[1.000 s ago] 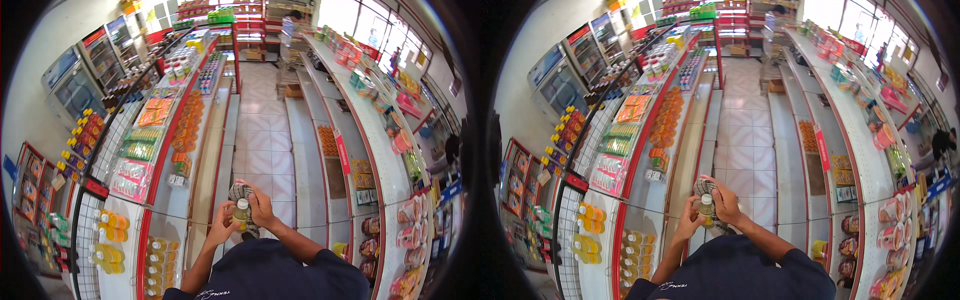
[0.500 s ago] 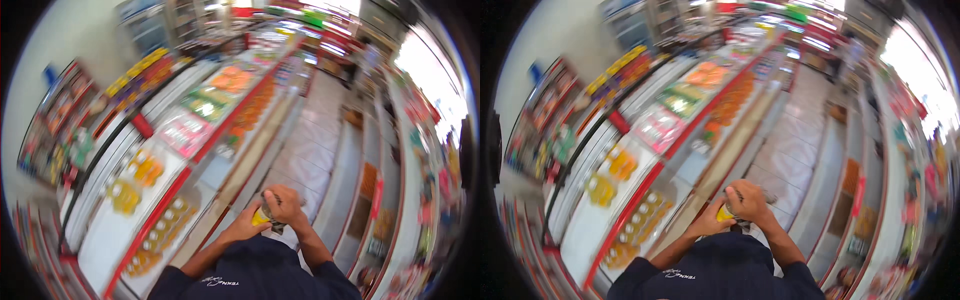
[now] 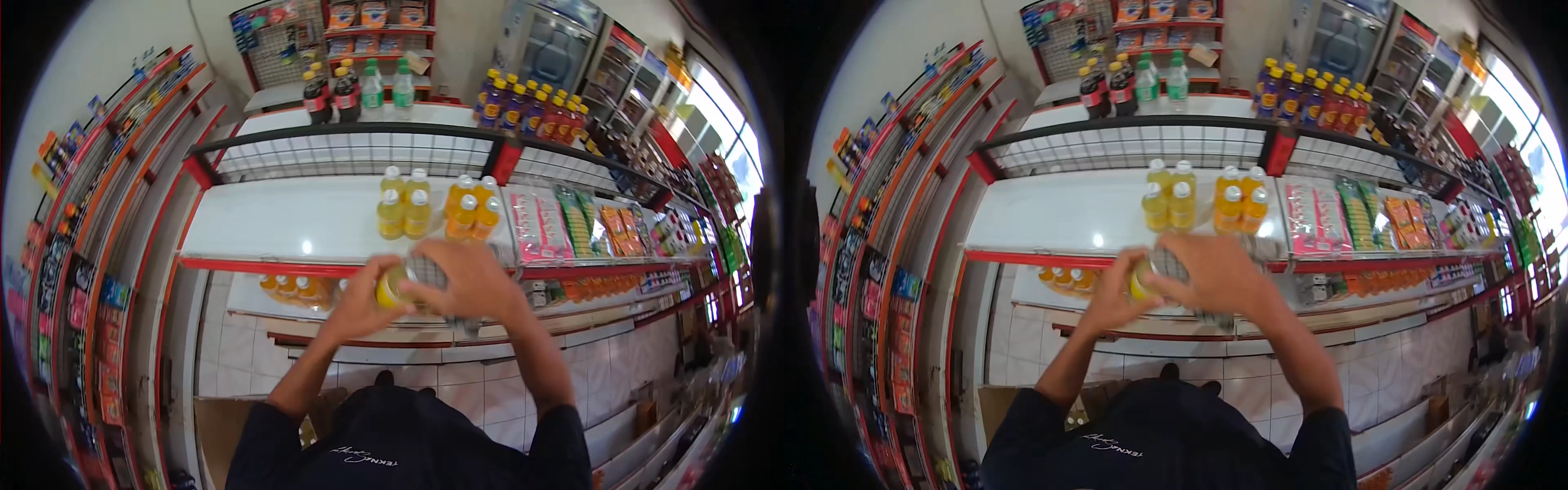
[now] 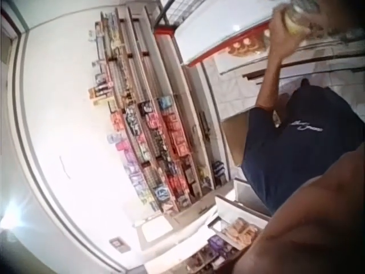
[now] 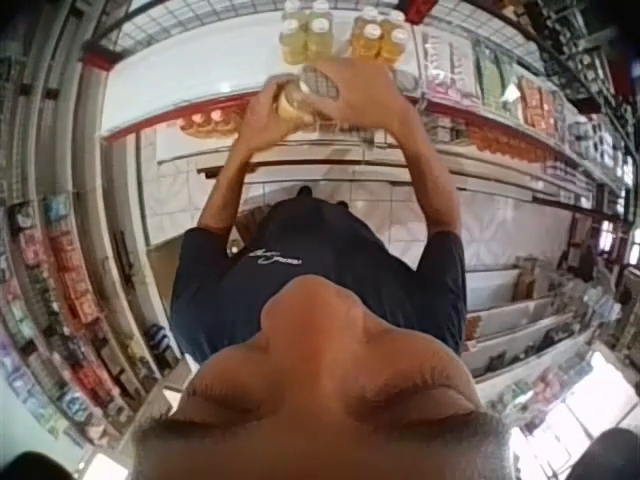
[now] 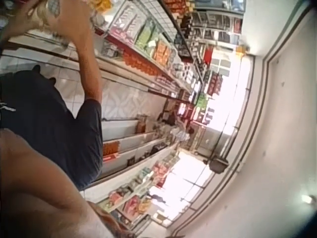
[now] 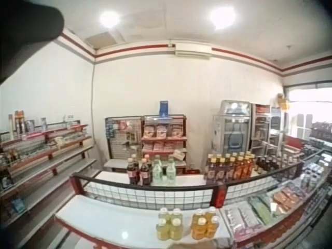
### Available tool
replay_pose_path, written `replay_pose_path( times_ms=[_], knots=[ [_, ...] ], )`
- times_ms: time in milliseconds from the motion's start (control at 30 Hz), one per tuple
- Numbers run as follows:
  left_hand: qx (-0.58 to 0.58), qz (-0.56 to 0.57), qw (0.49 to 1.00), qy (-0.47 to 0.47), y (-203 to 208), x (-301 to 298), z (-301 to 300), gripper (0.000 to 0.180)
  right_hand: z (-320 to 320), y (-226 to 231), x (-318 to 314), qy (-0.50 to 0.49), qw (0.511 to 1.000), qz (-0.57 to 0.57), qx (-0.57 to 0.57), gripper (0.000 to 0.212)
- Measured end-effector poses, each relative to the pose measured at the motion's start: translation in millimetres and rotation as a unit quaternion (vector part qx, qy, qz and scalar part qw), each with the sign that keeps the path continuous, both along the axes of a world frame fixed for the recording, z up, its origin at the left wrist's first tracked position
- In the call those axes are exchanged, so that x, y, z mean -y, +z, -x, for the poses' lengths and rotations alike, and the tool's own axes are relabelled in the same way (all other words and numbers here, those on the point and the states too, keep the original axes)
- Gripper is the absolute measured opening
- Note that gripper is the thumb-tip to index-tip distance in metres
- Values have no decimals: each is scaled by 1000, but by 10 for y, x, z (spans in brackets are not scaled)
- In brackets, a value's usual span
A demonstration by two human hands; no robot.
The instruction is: Wiping juice bottles with a cloth and then stocking them onto a grocery store shelf.
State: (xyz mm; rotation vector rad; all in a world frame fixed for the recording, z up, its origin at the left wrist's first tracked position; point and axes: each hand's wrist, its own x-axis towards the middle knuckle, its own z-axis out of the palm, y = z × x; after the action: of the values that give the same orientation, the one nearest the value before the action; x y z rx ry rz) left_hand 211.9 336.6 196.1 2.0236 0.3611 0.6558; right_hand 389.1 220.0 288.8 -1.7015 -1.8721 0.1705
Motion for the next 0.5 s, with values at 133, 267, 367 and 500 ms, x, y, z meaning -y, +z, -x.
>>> replay_pose_path(
  times_ms=[133,267,367,500],
  knots=[
    [29,-11,999,27,48,-754,86,72,47,202,-943,38,998,-2,50,48],
    [37,-29,998,36,-110,-1259,78,65,68,122,-1562,48,984,42,168,46],
    [-83,-43,995,35,-147,-1467,23,60,79,68,-1811,53,966,114,225,42],
    [-131,-45,990,36,-97,-1488,-122,62,109,-57,-1973,40,948,141,282,37]
  ],
)
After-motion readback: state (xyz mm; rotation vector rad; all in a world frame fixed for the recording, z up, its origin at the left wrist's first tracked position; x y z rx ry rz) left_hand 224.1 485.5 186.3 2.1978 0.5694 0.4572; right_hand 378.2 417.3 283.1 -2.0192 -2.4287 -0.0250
